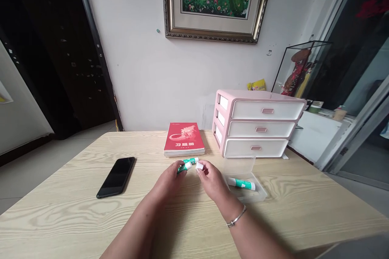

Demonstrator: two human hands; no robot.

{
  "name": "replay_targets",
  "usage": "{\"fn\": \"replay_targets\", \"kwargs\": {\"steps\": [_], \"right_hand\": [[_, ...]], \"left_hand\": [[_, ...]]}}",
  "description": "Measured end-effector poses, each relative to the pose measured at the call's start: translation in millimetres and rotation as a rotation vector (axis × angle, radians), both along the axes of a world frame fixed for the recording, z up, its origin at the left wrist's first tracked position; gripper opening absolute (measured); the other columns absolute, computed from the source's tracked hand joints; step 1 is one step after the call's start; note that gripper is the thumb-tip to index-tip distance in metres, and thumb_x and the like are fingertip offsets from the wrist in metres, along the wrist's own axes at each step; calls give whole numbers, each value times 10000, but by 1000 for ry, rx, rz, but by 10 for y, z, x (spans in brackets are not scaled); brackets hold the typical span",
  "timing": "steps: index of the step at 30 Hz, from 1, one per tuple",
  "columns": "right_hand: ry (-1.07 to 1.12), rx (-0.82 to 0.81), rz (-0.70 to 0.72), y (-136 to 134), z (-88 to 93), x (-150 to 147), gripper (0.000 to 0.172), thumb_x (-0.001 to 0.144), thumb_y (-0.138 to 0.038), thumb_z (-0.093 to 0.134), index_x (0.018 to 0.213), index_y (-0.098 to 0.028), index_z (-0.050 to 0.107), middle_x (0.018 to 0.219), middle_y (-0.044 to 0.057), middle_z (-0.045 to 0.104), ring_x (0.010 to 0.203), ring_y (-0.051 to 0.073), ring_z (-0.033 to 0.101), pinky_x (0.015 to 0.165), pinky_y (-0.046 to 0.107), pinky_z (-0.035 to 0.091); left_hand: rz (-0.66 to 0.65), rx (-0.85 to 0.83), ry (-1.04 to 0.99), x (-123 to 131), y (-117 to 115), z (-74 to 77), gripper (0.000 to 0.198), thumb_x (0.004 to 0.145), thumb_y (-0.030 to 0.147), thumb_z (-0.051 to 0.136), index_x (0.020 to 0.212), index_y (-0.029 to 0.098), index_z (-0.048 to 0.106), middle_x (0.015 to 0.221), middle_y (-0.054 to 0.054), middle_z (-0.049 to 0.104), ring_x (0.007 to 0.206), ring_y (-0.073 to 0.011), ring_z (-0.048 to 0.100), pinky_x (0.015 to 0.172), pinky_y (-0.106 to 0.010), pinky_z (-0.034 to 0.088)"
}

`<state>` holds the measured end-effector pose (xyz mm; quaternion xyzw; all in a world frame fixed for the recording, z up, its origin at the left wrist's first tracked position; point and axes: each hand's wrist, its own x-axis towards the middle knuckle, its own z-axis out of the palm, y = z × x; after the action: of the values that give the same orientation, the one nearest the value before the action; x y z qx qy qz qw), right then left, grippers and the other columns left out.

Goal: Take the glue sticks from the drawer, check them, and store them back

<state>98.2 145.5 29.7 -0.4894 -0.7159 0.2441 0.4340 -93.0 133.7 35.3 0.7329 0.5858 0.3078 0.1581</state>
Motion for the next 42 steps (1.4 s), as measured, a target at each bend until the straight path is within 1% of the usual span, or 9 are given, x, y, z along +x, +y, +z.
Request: {"fn": "replay_targets", "kwargs": {"steps": [3, 8, 11, 17, 21, 25, 28, 37, 42], "right_hand": [[225, 19, 127, 22, 34, 40, 373, 947, -412, 510, 1215, -175, 614, 1006, 85, 694, 863, 194, 632, 781, 311, 506], [289, -5, 257, -38, 154, 128, 411, 976, -455, 462, 1273, -203, 593, 991, 64, 667, 825, 172, 586, 784, 319, 494], [304, -21, 286, -58, 207, 167, 389, 976, -460, 467, 1241, -209, 604, 943, 49, 651, 804, 162, 563, 764, 311, 489], [566, -205, 360, -52, 197, 118, 409, 899, -517, 582, 1149, -193, 576, 834, 31, 617, 708, 156, 594, 474, 224, 446], [631, -200, 378, -78, 148, 52, 327, 836, -461, 690, 968, -198, 546, 813, 20, 607, 738, 165, 615, 458, 211, 481], [612, -200, 424, -89, 127, 26, 414, 845, -420, 691, 1181, -227, 547, 962, 30, 596, 752, 142, 595, 540, 257, 559], [619, -208, 386, -70, 146, 46, 454, 892, -473, 611, 1274, -232, 560, 947, 36, 587, 793, 155, 592, 635, 316, 600], [832, -170, 286, -17, 160, 36, 323, 842, -504, 680, 938, -216, 568, 884, 19, 663, 870, 187, 657, 848, 395, 559], [771, -139, 249, -45, 164, 20, 315, 824, -480, 713, 924, -199, 610, 863, 22, 680, 801, 162, 625, 809, 336, 528]], "left_hand": [[-132, -70, -295, -31, -119, 137, 363, 946, 447, 460, 1164, 179, 570, 884, -34, 638, 755, -178, 570, 711, -278, 448], [-184, -164, -347, -11, -232, 310, 383, 928, 485, 499, 1155, 194, 597, 833, -9, 581, 746, -167, 522, 698, -270, 431], [-218, -202, -396, -12, -259, 343, 381, 929, 481, 511, 1164, 196, 599, 854, -12, 576, 759, -161, 510, 688, -262, 424], [-276, -275, -574, 33, -298, 388, 408, 931, 508, 517, 1167, 182, 582, 892, -24, 564, 719, -137, 501, 666, -260, 438], [-315, -273, -646, 75, -301, 381, 425, 919, 517, 546, 1171, 176, 569, 911, -34, 565, 707, -133, 517, 665, -270, 453], [-316, -290, -689, 83, -299, 376, 453, 911, 542, 547, 1170, 171, 576, 898, -31, 557, 683, -128, 520, 655, -274, 453], [-269, -291, -675, 80, -297, 386, 467, 905, 555, 550, 1176, 176, 575, 888, -29, 571, 682, -130, 522, 646, -268, 449], [-316, -339, -632, 159, -313, 322, 409, 900, 553, 550, 1066, 180, 589, 899, -28, 581, 683, -120, 525, 626, -242, 441], [-328, -350, -658, 152, -321, 333, 400, 907, 539, 550, 1073, 176, 580, 891, -25, 571, 663, -112, 518, 606, -233, 433]]}}
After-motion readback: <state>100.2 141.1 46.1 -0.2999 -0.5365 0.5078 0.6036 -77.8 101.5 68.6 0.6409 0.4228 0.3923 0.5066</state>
